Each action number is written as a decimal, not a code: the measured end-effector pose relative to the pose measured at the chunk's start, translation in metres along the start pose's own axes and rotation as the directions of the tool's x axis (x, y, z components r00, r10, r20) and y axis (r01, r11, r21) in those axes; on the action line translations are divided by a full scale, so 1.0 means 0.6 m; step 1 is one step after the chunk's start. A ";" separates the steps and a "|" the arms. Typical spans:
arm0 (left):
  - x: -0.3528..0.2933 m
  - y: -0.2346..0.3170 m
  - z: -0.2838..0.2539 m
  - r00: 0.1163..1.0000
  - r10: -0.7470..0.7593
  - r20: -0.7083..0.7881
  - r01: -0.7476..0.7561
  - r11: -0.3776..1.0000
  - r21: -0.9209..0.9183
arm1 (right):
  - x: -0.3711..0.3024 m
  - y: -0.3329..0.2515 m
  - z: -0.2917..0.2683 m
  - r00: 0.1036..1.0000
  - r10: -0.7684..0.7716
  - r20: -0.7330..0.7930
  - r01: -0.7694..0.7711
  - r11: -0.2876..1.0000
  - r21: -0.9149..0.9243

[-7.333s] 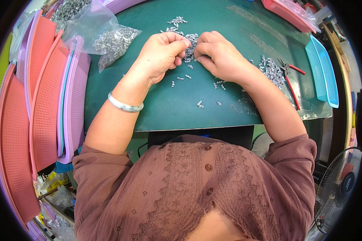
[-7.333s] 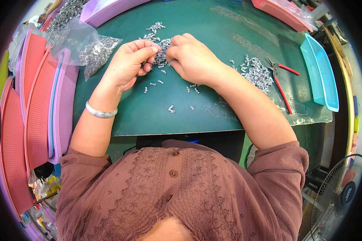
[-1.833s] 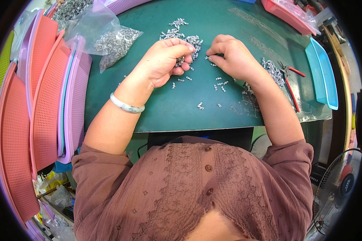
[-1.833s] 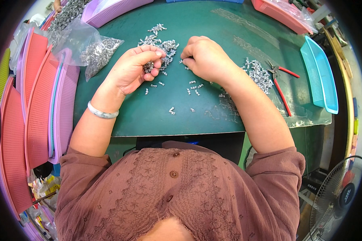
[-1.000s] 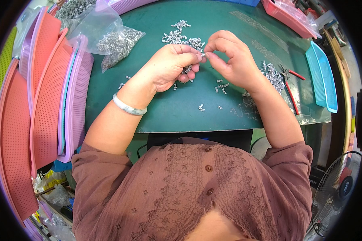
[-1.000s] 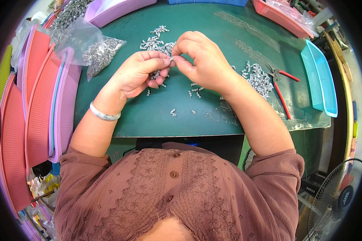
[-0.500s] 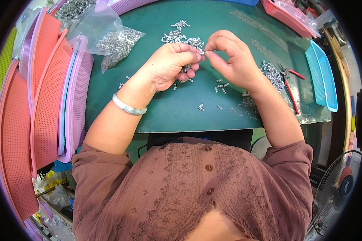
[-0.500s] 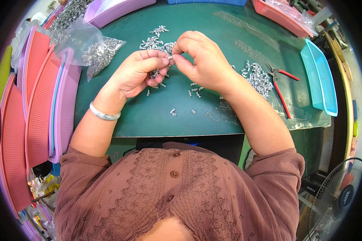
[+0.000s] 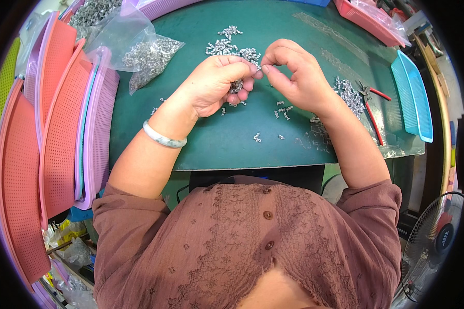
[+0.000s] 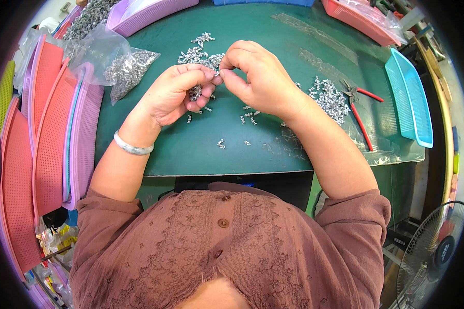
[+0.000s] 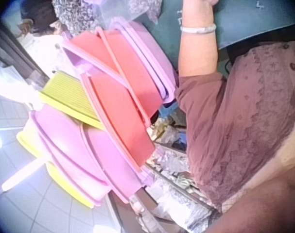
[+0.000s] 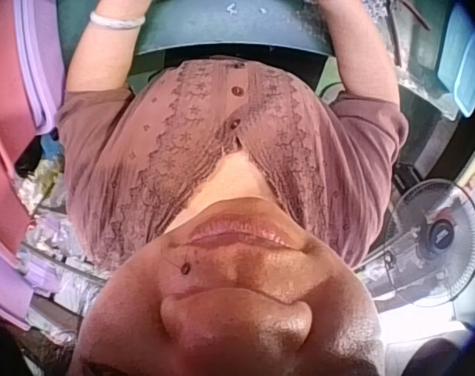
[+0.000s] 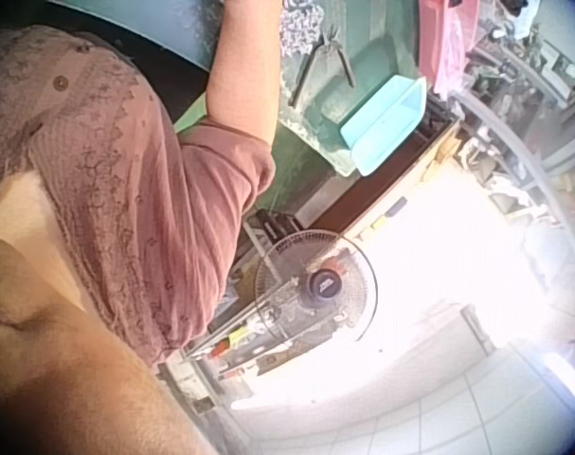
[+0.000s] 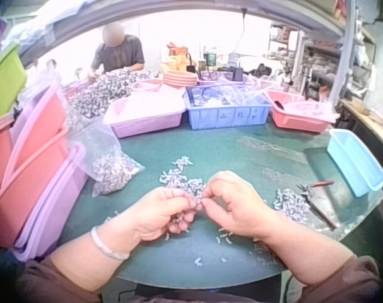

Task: The person sits at a green workbench and assembles small silver metal components by hand. They pick up individual pieces from a pile on the table and connect them together, occasionally using a pair of pliers to assist with the assembly. The workspace is surrounded by colorful plastic baskets and bags of parts.

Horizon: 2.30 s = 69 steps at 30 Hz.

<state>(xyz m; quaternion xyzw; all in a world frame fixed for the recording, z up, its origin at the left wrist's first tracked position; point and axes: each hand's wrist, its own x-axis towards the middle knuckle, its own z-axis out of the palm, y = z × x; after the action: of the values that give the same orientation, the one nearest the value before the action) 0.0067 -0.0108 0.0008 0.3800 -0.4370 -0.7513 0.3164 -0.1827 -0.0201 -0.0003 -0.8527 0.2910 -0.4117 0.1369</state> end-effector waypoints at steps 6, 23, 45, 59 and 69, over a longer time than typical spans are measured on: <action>0.000 -0.002 0.001 1.000 0.005 -0.027 -0.005 1.000 0.006 | -0.001 0.002 -0.002 0.999 0.037 0.026 -0.039 0.996 0.079; 0.001 -0.004 0.000 0.998 0.045 -0.053 -0.044 0.999 0.022 | -0.006 0.005 -0.007 0.961 0.228 0.158 -0.261 0.937 0.231; 0.008 0.001 -0.014 0.994 0.084 -0.071 -0.099 0.967 -0.236 | -0.009 0.024 0.011 0.986 0.086 0.146 -0.072 0.992 -0.104; 0.012 -0.003 -0.023 0.996 0.068 -0.064 -0.083 0.960 -0.269 | -0.008 0.011 -0.006 0.918 0.262 0.299 -0.205 0.956 -0.209; 0.009 -0.003 -0.012 0.993 0.027 -0.114 -0.038 0.995 -0.096 | -0.015 0.022 0.006 0.944 0.240 0.227 -0.199 0.962 -0.189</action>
<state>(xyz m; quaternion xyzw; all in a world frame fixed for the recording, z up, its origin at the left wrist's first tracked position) 0.0098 -0.0172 -0.0047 0.3988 -0.3874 -0.7439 0.3709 -0.1893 -0.0249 -0.0143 -0.8679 0.3979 -0.2587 0.1468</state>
